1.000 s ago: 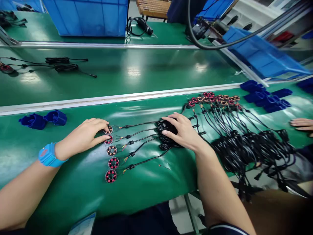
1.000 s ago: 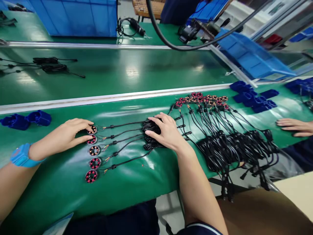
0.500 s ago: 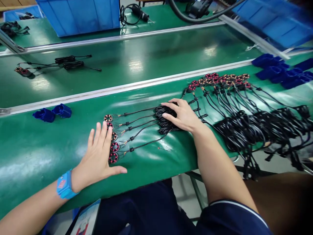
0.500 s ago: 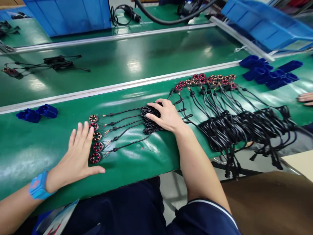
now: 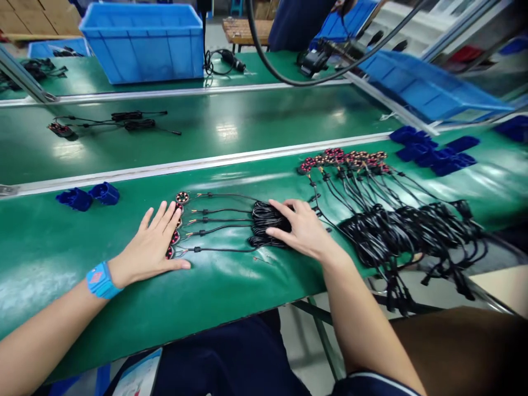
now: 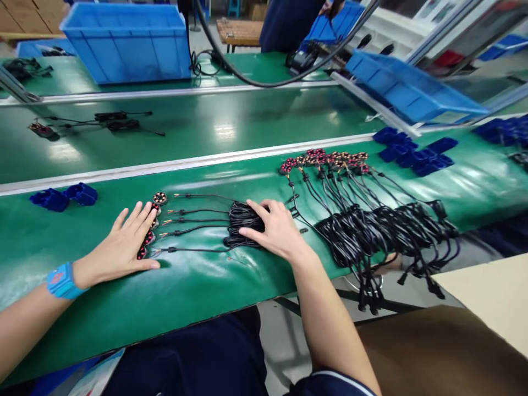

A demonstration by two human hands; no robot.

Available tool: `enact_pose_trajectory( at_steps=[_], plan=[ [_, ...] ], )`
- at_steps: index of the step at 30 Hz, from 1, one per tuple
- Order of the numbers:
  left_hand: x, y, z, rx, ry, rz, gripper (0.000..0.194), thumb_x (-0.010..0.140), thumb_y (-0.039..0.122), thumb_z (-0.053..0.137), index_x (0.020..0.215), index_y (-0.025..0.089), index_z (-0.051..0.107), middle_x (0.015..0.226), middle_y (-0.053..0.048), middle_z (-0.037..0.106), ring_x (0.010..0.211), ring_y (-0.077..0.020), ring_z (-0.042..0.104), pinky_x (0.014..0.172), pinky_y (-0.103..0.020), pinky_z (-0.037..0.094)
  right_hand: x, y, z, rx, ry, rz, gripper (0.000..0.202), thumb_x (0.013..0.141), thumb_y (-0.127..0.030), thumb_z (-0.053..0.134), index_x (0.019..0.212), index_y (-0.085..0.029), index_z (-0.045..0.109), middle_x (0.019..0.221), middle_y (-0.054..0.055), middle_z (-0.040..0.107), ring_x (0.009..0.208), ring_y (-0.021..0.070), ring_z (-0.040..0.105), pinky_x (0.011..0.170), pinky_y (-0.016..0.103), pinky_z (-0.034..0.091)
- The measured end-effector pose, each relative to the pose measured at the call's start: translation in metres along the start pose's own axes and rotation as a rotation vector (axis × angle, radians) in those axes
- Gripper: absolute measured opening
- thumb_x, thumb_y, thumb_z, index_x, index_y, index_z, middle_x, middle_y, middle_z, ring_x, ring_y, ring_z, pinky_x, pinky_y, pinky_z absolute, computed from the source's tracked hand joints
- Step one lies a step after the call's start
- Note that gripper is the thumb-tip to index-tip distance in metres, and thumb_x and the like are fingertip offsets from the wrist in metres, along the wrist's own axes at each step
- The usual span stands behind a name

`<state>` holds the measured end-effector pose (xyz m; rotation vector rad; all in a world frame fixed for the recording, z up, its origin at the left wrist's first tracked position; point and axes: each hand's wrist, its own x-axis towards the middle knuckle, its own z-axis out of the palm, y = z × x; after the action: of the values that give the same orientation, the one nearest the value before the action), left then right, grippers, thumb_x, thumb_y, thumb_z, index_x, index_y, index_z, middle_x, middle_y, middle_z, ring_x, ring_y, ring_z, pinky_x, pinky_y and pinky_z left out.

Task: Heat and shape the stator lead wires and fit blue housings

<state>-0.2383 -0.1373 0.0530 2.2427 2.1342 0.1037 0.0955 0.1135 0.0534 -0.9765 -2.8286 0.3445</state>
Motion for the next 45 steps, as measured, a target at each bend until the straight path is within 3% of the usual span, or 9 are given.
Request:
enact_pose_trajectory(
  at_steps=[4,6,13,17,24,29,38,42,45],
  plan=[
    [0.015,0.004,0.003,-0.033,0.066,-0.047,0.118,0.086,0.091,0.034,0.162,0.013,-0.013,0.169,-0.02,0.006,0.156,-0.0427,0.005,0.124,-0.064,0.014,-0.015,-0.005,-0.003,0.033,-0.119,-0.03,0.12,0.071,-0.088,0.064,0.165,-0.025,0.021,0.161,0.018,0.029,0.15,0.043,0.024,0.12,0.061,0.029],
    [0.022,0.006,0.007,-0.045,0.082,-0.035,0.116,0.087,0.091,0.031,0.162,0.014,-0.013,0.169,-0.02,0.009,0.156,-0.0419,0.008,0.124,-0.064,0.015,-0.02,-0.01,-0.004,0.032,-0.145,-0.038,0.126,0.065,-0.086,0.072,0.165,-0.029,0.02,0.166,0.015,0.021,0.153,0.0446,0.015,0.122,0.062,0.026],
    [0.053,-0.024,0.023,-0.083,0.122,0.111,0.101,0.094,0.078,0.038,0.164,0.02,-0.006,0.169,-0.016,0.015,0.154,-0.0402,0.022,0.12,-0.059,0.034,-0.052,-0.04,0.002,-0.057,0.055,0.111,0.085,0.08,-0.069,0.073,0.154,-0.036,0.046,0.143,0.015,0.049,0.13,0.038,0.045,0.111,0.057,0.037],
    [0.102,-0.023,0.019,-0.094,0.057,0.261,0.102,0.094,0.076,0.044,0.164,0.021,-0.005,0.169,-0.014,0.014,0.154,-0.0379,0.022,0.121,-0.055,0.036,-0.086,-0.047,0.008,-0.113,0.143,0.228,0.083,0.079,-0.069,0.074,0.151,-0.034,0.051,0.134,0.016,0.053,0.121,0.0373,0.05,0.108,0.058,0.039],
    [0.211,0.019,0.015,-0.175,-0.087,0.517,0.105,0.093,0.08,0.041,0.163,0.013,0.001,0.169,-0.015,0.008,0.157,-0.0326,0.01,0.128,-0.049,0.023,-0.132,-0.042,0.011,-0.264,0.173,0.481,0.087,0.08,-0.067,0.072,0.155,-0.033,0.046,0.119,0.016,0.061,0.104,0.0355,0.059,0.087,0.052,0.052],
    [0.282,0.063,0.016,-0.212,-0.143,0.662,0.107,0.091,0.084,0.037,0.163,0.008,0.012,0.168,-0.018,0.012,0.158,-0.0311,0.011,0.129,-0.046,0.017,-0.14,-0.008,0.012,-0.383,0.25,0.667,0.077,0.088,-0.065,0.065,0.155,-0.031,0.047,0.117,0.016,0.061,0.101,0.0331,0.06,0.081,0.047,0.056],
    [0.401,0.136,0.036,-0.219,-0.083,0.669,0.1,0.092,0.08,0.039,0.16,0.009,0.025,0.166,-0.018,0.023,0.156,-0.033,0.019,0.127,-0.047,0.018,-0.128,0.085,-0.002,-0.575,0.279,0.77,0.067,0.098,-0.062,0.052,0.154,-0.026,0.048,0.132,0.02,0.057,0.117,0.0375,0.058,0.09,0.052,0.054],
    [0.43,0.158,0.032,-0.225,0.004,0.6,0.097,0.09,0.077,0.047,0.159,0.012,0.031,0.165,-0.017,0.029,0.156,-0.0355,0.018,0.127,-0.05,0.011,-0.108,0.115,-0.012,-0.677,0.379,0.782,0.061,0.101,-0.058,0.045,0.146,-0.02,0.058,0.13,0.024,0.059,0.113,0.0413,0.058,0.086,0.057,0.051],
    [0.432,0.15,0.023,-0.228,0.102,0.497,0.095,0.092,0.077,0.046,0.162,0.017,0.025,0.169,-0.013,0.02,0.157,-0.035,0.011,0.128,-0.053,0.006,-0.091,0.108,-0.015,-0.697,0.498,0.711,0.062,0.1,-0.055,0.044,0.148,-0.017,0.056,0.132,0.028,0.058,0.111,0.0453,0.057,0.084,0.061,0.048]
  ],
)
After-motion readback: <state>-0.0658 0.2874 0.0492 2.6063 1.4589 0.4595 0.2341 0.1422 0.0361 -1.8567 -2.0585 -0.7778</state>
